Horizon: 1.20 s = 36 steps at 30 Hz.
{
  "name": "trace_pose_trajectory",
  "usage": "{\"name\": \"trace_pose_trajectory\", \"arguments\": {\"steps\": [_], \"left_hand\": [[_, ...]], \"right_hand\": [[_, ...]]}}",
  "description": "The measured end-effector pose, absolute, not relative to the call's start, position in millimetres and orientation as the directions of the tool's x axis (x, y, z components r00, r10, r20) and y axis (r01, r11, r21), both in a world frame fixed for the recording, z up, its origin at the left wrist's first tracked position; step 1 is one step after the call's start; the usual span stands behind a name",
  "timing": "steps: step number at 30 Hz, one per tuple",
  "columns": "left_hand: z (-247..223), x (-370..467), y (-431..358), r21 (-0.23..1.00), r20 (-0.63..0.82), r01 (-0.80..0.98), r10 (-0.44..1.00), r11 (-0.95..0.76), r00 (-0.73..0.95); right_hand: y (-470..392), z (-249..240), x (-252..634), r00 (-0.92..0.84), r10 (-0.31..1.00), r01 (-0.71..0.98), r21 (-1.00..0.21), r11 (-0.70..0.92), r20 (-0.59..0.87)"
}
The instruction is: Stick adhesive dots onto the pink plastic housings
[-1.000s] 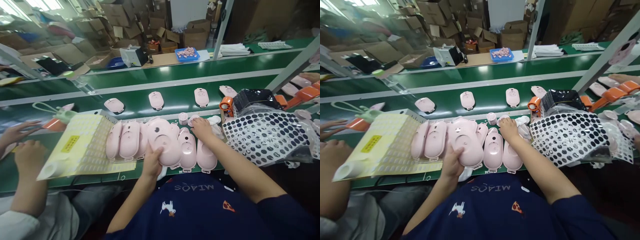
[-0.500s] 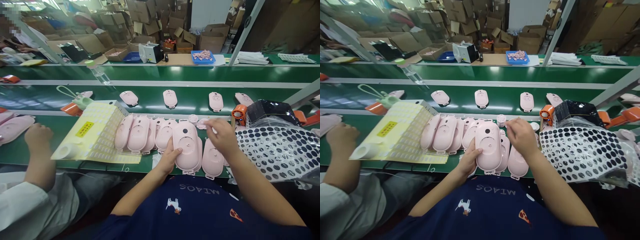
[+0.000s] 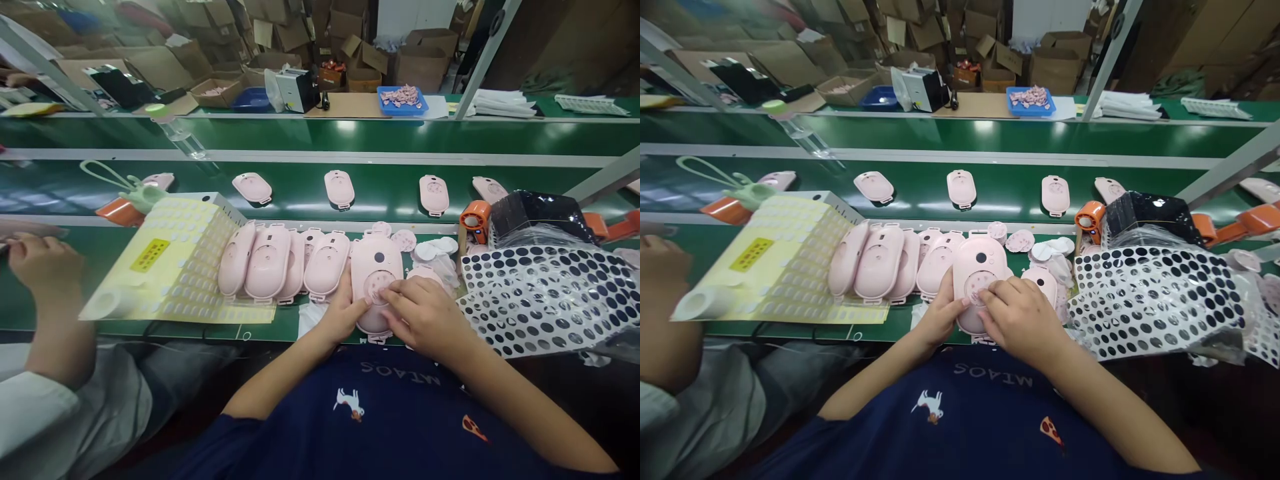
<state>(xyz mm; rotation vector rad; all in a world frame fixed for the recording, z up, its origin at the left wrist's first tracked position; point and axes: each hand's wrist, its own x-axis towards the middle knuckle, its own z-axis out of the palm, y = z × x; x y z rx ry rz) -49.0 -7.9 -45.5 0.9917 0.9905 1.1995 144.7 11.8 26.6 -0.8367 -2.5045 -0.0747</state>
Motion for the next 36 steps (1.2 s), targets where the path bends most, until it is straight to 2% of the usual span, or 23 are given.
{"name": "trace_pose_trajectory", "arguments": {"steps": [3, 8, 14, 20, 24, 30, 34, 36], "left_hand": [[-40, -48, -8, 0.968, -0.062, -0.235, 0.991, 0.089, 0.12], [-37, -49, -10, 0.975, -0.038, -0.21, 0.988, 0.069, 0.148], [-31, -47, -11, 0.972, -0.036, -0.226, 0.987, 0.071, 0.158], [-28, -48, -11, 0.982, -0.04, -0.174, 0.98, 0.074, 0.193], [-29, -49, -10, 0.99, -0.052, -0.117, 0.982, 0.074, 0.183], [-31, -47, -10, 0.991, -0.049, -0.111, 0.984, 0.069, 0.172], [-34, -54, -10, 0.976, -0.085, -0.176, 0.968, 0.128, 0.235], [-33, -63, 0, 0.968, -0.098, -0.207, 0.975, 0.139, 0.198]], "right_hand": [[12, 24, 142, -0.687, 0.571, 0.582, -0.131, 0.803, 0.45], [15, 22, 142, -0.622, 0.609, 0.634, -0.14, 0.76, 0.492], [13, 16, 143, -0.555, 0.647, 0.617, -0.262, 0.742, 0.523], [23, 18, 156, -0.66, 0.619, 0.543, -0.299, 0.784, 0.425], [26, 19, 160, -0.669, 0.623, 0.528, -0.329, 0.782, 0.406], [24, 11, 158, -0.603, 0.587, 0.454, -0.373, 0.809, 0.54], [26, 15, 173, -0.432, 0.653, 0.33, -0.565, 0.756, 0.622], [25, 16, 186, -0.327, 0.717, 0.302, -0.651, 0.697, 0.616]]}}
